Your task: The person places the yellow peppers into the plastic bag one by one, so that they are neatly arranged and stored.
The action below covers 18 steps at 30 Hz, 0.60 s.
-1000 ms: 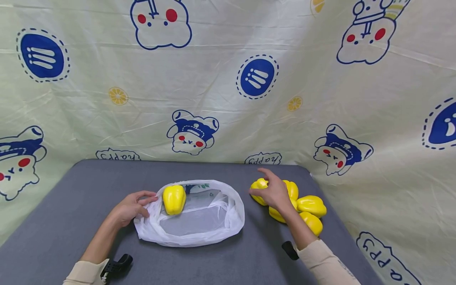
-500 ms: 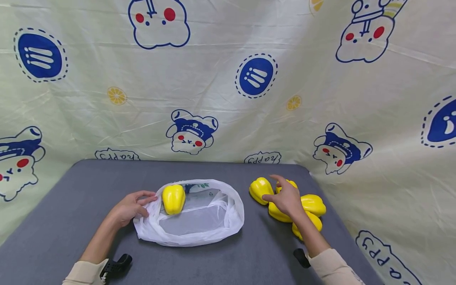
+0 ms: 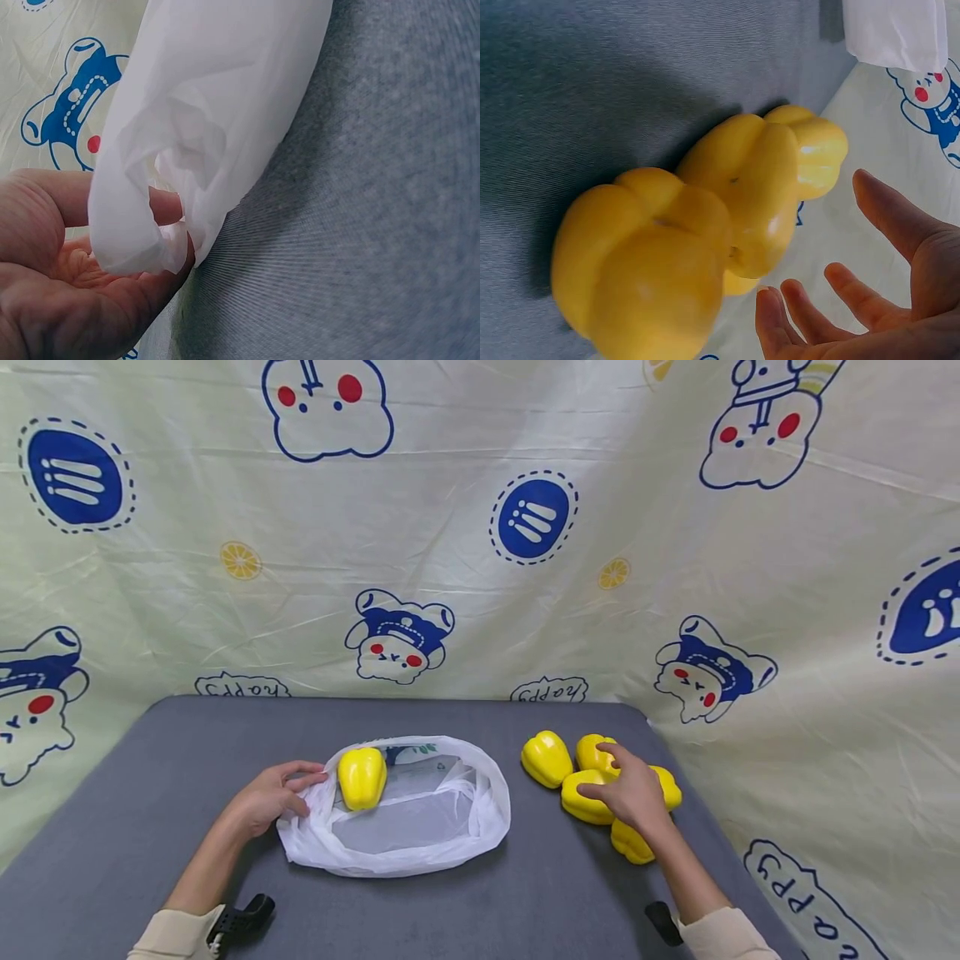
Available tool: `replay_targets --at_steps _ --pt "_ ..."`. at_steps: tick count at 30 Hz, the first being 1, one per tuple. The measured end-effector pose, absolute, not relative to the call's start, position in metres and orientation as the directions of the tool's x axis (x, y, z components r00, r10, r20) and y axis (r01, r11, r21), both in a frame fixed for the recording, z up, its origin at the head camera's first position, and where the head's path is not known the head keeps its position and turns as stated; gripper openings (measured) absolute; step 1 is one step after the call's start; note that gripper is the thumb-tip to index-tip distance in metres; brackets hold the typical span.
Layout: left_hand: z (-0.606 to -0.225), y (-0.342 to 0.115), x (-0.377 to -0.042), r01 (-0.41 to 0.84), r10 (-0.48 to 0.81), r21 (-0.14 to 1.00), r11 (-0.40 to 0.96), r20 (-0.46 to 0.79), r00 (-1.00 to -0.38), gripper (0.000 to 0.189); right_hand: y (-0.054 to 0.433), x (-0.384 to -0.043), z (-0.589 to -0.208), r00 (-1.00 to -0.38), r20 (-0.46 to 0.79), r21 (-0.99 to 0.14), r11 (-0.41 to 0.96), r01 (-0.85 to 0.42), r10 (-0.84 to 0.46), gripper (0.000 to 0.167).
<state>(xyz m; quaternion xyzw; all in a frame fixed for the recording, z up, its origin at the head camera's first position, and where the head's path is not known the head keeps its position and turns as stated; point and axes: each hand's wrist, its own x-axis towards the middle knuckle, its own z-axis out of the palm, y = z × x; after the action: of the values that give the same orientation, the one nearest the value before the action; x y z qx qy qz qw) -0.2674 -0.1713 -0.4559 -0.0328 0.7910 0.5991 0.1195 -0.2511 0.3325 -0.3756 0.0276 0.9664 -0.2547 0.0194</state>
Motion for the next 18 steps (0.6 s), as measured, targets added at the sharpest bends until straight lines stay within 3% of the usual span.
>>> replay_targets --at_steps 18 --pt "-0.454 -0.171 -0.266 -0.205 0.091 0.942 0.266 -0.236 -0.967 0.069 0.338 -0.248 -0.399 -0.999 -0.007 -0.453 0.890 0.042 0.044 0.084"
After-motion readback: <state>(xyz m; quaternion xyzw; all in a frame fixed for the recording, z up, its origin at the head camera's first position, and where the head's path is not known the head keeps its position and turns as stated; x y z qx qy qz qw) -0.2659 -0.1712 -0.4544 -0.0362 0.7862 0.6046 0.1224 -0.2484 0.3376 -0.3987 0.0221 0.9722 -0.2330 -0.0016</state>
